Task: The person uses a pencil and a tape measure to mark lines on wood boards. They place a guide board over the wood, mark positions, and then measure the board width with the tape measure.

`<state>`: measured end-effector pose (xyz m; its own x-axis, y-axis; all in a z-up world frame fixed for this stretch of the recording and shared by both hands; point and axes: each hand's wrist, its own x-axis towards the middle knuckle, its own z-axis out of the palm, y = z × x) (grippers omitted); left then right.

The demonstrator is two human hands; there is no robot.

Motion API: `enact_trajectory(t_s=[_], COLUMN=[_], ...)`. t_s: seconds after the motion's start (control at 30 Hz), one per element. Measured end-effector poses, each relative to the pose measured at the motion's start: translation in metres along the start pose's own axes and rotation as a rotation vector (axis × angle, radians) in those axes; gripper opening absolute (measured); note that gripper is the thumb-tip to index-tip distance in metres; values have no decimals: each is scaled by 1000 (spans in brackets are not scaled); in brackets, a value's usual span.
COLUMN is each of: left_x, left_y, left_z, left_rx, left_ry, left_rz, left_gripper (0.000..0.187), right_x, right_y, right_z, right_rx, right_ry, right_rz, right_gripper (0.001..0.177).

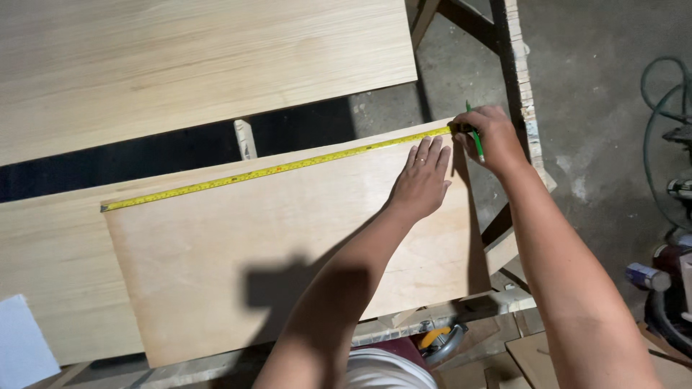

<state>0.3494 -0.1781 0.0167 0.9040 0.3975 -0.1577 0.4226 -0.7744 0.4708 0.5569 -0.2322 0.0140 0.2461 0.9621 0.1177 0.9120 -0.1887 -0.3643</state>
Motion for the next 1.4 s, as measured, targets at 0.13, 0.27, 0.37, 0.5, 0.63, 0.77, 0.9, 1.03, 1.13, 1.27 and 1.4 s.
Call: enact_trajectory(t_s=[0.13, 0.27, 0.37, 0.5, 0.63, 0.77, 0.9, 1.03, 1.13, 1.27, 1.4], left_x=[-1, 0, 2, 12, 19, 22, 26, 31, 28, 29, 28], left_y=[-2, -4, -1, 5, 15, 23, 30, 32, 34, 29, 35], left_z=[10, 13, 13, 12, 11, 9, 11, 15, -8, -8, -25], left_rx=[-4, 12, 22, 22, 24, 17, 24, -20, -85, -96, -18], left_ry=[-3, 22, 16, -32, -84, -103, -108, -101, -123, -115, -174], left_rz=[4, 9, 4, -20, -27, -41, -70, -113, -126, -106, -68], left_gripper=[75, 75, 75, 74, 75, 74, 72, 60, 68, 74, 75], right_x=[1, 2, 2, 5, 1, 1, 4, 5, 3, 12, 17], right_y=[9, 17, 16, 19, 19, 17, 8, -42, -45, -46, -39], right_z=[-7, -8, -9, -7, -5, -3, -14, -35, -15, 3, 22], right_rx=[47, -9, 22, 1, -7, -19, 17, 409, 643, 742, 628], right_ry=[-61, -92, -106, -128, -108, -87, -50, 98, 11, -27, -43], right_rz=[-1, 18, 33, 40, 36, 10, -23, 195, 433, 457, 432], right_gripper=[36, 40, 41, 39, 37, 35, 29, 29, 28, 19, 18])
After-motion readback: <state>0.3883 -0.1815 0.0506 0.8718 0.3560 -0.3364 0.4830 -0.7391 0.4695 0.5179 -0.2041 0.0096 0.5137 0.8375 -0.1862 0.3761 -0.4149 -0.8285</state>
